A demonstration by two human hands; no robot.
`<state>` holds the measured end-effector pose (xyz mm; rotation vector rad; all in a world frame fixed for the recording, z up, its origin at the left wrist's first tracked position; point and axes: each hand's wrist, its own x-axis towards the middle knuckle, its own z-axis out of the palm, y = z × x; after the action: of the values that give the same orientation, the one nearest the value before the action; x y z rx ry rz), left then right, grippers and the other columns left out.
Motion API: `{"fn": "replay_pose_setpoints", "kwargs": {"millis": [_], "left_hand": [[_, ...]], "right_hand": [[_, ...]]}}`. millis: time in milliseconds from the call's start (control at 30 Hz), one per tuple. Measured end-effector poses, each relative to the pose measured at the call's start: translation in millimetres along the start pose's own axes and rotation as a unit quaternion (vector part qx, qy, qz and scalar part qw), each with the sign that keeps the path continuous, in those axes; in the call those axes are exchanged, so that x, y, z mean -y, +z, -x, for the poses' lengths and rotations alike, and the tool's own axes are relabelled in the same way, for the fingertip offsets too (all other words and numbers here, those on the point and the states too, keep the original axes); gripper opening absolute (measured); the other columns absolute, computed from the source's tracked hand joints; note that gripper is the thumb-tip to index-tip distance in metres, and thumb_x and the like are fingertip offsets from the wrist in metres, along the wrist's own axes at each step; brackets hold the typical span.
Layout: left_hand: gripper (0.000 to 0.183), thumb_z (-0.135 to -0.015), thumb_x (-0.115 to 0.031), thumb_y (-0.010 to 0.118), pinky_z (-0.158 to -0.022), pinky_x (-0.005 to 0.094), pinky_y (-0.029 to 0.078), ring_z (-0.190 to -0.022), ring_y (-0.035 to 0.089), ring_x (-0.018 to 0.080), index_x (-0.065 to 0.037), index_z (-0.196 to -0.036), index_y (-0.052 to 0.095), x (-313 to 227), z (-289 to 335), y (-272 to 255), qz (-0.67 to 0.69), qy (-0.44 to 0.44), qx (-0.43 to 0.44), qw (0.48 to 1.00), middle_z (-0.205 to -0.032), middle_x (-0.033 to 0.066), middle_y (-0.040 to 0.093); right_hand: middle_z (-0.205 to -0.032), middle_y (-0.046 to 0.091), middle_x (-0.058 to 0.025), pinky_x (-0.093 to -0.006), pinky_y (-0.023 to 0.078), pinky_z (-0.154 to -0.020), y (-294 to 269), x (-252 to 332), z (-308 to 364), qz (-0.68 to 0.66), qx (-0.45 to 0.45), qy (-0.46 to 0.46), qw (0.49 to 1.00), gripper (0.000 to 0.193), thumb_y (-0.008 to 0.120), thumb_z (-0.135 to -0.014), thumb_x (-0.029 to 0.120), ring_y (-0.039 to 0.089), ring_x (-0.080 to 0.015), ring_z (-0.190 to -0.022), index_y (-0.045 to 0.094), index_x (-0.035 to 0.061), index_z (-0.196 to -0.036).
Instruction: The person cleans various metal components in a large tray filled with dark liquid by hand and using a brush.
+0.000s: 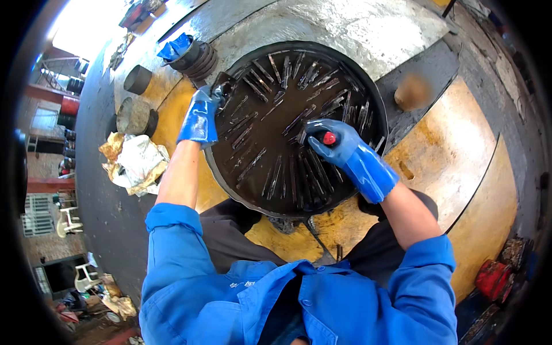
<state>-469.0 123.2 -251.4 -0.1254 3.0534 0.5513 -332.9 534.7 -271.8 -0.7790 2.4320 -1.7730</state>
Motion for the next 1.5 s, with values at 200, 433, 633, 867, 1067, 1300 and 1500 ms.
{"fn": "replay_pose_setpoints", "kwargs": {"millis": [200,433,633,867,1067,1300,1500], "left_hand": [[0.039,-0.101,-0.039,0.066,-0.068,0.044,0.051,-0.074,0.066,0.0292,-0.001,-0.103,0.073,16,-5,-13,0.038,0.041,0.061,0.997,-0.081,0.0188,0.071],[0.039,-0.102,-0.038,0.065,-0.069,0.0392,0.051,-0.071,0.063,0.0234,0.0,-0.106,0.072,0,-4,4,0.009,0.05,0.07,0.996,-0.082,0.0155,0.07],[0.048,-0.098,-0.05,0.065,-0.091,0.0475,0.053,-0.102,0.07,0.0413,-0.006,-0.115,0.074,-10,-21,22,-0.031,0.039,-0.017,0.999,-0.107,0.0235,0.074],[0.048,-0.099,-0.052,0.064,-0.086,0.0511,0.054,-0.1,0.069,0.0458,-0.006,-0.108,0.075,-27,-28,38,-0.027,-0.017,0.034,0.999,-0.102,0.0262,0.073],[0.055,-0.101,-0.054,0.06,-0.082,0.0499,0.053,-0.092,0.07,0.0441,-0.002,-0.105,0.074,6,-33,64,0.014,-0.017,-0.035,0.999,-0.096,0.0261,0.073],[0.059,-0.104,-0.053,0.057,-0.073,0.0474,0.052,-0.079,0.07,0.0391,0.004,-0.103,0.072,-8,-49,55,-0.106,-0.023,-0.005,0.994,-0.083,0.0253,0.072],[0.062,-0.1,-0.063,0.053,-0.089,0.0533,0.055,-0.102,0.069,0.0461,-0.005,-0.105,0.076,1,-50,62,-0.061,-0.049,-0.045,0.996,-0.103,0.0264,0.073]], "right_hand": [[-0.105,0.074,-0.0136,-0.0414,0.059,-0.085,-8,6,-15,0.099,0.037,-0.084,0.991,0.022,0.074,-0.088,0.016,0.071,-0.0362,-0.098,0.073,0.01,-0.11],[-0.106,0.074,-0.015,-0.0432,0.058,-0.087,-19,13,-10,0.137,0.071,-0.061,0.986,0.021,0.074,-0.086,0.012,0.071,-0.0368,-0.101,0.072,0.008,-0.106],[-0.099,0.072,-0.0139,-0.0462,0.058,-0.077,-16,5,-11,0.118,0.061,-0.08,0.988,0.019,0.072,-0.087,0.018,0.069,-0.0403,-0.092,0.072,0.0105,-0.105],[-0.108,0.073,-0.0126,-0.0449,0.059,-0.082,-17,-3,-5,0.137,0.059,-0.07,0.986,0.025,0.074,-0.084,0.019,0.07,-0.0382,-0.097,0.073,0.0103,-0.107],[-0.108,0.074,-0.0116,-0.0452,0.059,-0.082,-13,10,-6,0.134,0.036,-0.077,0.987,0.026,0.075,-0.084,0.022,0.07,-0.0372,-0.097,0.074,0.0101,-0.108],[-0.097,0.072,-0.0133,-0.0462,0.058,-0.076,-16,19,-8,0.119,0.003,-0.046,0.992,0.022,0.075,-0.086,0.023,0.069,-0.039,-0.09,0.072,0.0112,-0.104],[-0.098,0.072,-0.0144,-0.0454,0.058,-0.078,-8,-5,-2,0.079,0.033,-0.014,0.996,0.022,0.074,-0.087,0.023,0.069,-0.0398,-0.092,0.072,0.0084,-0.103]]}}
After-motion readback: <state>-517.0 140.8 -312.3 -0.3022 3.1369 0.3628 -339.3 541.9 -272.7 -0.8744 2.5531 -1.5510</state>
